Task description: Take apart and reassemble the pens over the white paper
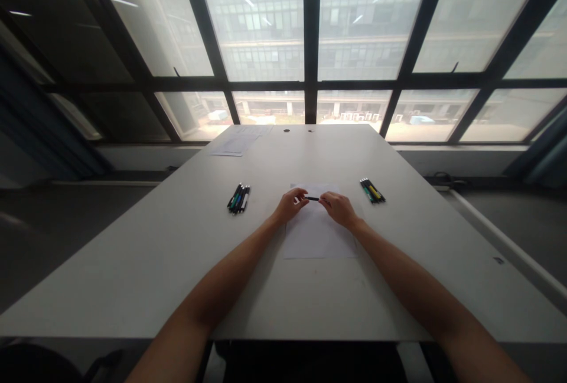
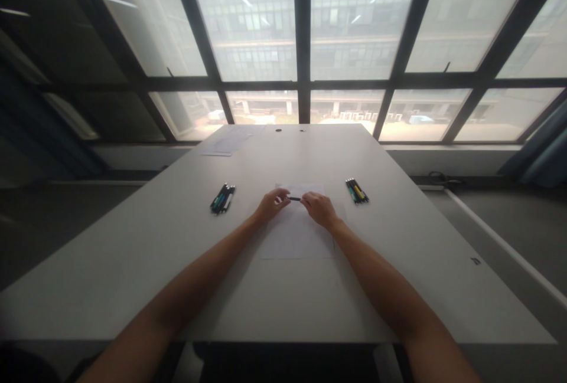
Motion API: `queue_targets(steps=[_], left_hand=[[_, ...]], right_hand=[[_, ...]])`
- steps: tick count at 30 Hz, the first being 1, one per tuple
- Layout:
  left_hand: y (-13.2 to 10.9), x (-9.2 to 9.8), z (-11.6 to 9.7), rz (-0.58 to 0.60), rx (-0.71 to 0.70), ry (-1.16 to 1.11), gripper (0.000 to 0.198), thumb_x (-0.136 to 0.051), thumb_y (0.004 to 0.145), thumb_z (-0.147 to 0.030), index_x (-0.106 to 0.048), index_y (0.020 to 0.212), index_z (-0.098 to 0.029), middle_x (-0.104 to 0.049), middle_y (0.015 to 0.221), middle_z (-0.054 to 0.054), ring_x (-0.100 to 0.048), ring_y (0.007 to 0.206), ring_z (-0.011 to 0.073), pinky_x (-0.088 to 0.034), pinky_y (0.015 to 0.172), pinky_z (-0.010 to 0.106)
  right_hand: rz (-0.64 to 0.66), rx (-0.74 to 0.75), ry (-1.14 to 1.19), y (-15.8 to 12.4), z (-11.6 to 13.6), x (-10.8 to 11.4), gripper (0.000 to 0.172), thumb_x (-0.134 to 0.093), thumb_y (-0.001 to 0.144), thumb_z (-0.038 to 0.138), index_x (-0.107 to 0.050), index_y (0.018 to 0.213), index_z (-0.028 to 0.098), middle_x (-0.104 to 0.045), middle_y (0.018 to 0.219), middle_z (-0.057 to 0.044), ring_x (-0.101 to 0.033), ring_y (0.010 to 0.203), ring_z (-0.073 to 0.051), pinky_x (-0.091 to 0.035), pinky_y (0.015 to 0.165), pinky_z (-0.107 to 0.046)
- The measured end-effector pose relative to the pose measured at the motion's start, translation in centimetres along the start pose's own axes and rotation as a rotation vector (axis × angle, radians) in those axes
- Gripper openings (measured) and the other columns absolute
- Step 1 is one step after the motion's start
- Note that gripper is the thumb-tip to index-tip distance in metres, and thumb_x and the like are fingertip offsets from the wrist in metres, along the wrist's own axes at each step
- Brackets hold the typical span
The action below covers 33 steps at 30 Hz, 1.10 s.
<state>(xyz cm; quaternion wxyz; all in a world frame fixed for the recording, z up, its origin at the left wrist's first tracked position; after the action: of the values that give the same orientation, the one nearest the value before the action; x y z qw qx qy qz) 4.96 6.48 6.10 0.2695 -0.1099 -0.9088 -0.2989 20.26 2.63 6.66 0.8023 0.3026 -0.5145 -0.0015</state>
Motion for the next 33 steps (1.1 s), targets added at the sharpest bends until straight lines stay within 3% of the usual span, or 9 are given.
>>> queue_targets(steps=[7, 12, 20, 26, 30, 33], left_hand=[[0.2, -0.4, 0.7, 0.050, 0.041, 0.084, 0.044, -0.043, 0.094, -0.046, -0.066, 0.072, -0.015, -0.062, 0.066, 0.001, -0.053, 0.064, 0.0136, -0.042, 0.063, 0.025], [0.1, -0.2, 0.3, 0.036, 0.024, 0.095, 0.037, -0.053, 0.089, -0.044, -0.066, 0.070, -0.015, -0.061, 0.064, 0.000, -0.050, 0.061, 0.0128, -0.041, 0.062, 0.025], [0.0, -0.2, 0.0, 0.025, -0.003, 0.035, 0.018, -0.061, 0.085, -0.034, -0.068, 0.084, -0.017, -0.069, 0.078, 0.002, -0.060, 0.073, 0.0144, -0.048, 0.069, 0.027], [0.0, 0.0, -0.5, 0.017, -0.015, 0.002, 0.023, -0.065, 0.082, -0.035, -0.068, 0.097, -0.018, -0.068, 0.082, 0.003, -0.061, 0.075, 0.0148, -0.048, 0.070, 0.026], [0.1, -0.2, 0.1, 0.033, 0.032, 0.066, 0.034, -0.050, 0.092, -0.041, -0.068, 0.078, -0.015, -0.065, 0.071, 0.002, -0.056, 0.067, 0.0134, -0.044, 0.065, 0.025], [0.1, -0.4, 0.5, 0.055, 0.051, 0.106, 0.039, -0.048, 0.092, -0.042, -0.066, 0.072, -0.014, -0.062, 0.064, 0.000, -0.051, 0.061, 0.0122, -0.041, 0.062, 0.024]], right_hand=[[0.006, 0.004, 0.002, 0.0, 0.2, 0.0, 0.018, -0.050, 0.098, 0.032, -0.064, 0.093, 0.023, -0.069, 0.092, -0.004, -0.062, 0.083, -0.016, -0.038, 0.070, -0.024], [0.006, 0.009, 0.001, 0.0, 0.2, 0.0, 0.018, -0.050, 0.098, 0.033, -0.064, 0.093, 0.023, -0.069, 0.092, -0.004, -0.062, 0.083, -0.016, -0.038, 0.070, -0.023], [0.015, 0.000, -0.004, 0.0, 0.0, 0.0, 0.019, -0.049, 0.099, 0.034, -0.064, 0.093, 0.023, -0.069, 0.092, -0.004, -0.062, 0.084, -0.016, -0.038, 0.071, -0.024], [0.021, 0.000, 0.002, 0.1, 0.0, -0.2, 0.020, -0.048, 0.099, 0.033, -0.064, 0.093, 0.023, -0.069, 0.093, -0.004, -0.062, 0.085, -0.016, -0.038, 0.071, -0.024], [0.023, 0.001, -0.005, 0.1, 0.0, -0.3, 0.021, -0.047, 0.100, 0.034, -0.064, 0.093, 0.023, -0.069, 0.093, -0.004, -0.062, 0.086, -0.016, -0.037, 0.072, -0.023], [0.029, 0.006, -0.016, 0.1, 0.1, -0.4, 0.021, -0.047, 0.100, 0.034, -0.063, 0.093, 0.023, -0.069, 0.094, -0.003, -0.062, 0.086, -0.016, -0.037, 0.072, -0.023]])
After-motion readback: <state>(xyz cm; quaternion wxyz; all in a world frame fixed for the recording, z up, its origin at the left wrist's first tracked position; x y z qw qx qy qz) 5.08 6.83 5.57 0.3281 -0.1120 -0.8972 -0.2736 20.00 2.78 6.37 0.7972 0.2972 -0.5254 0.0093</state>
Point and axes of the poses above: each hand's wrist, its own y-axis towards the middle knuckle, its own x-axis out of the back of the hand, z = x × y, the point moved 10 cm from there along y, towards the middle knuckle
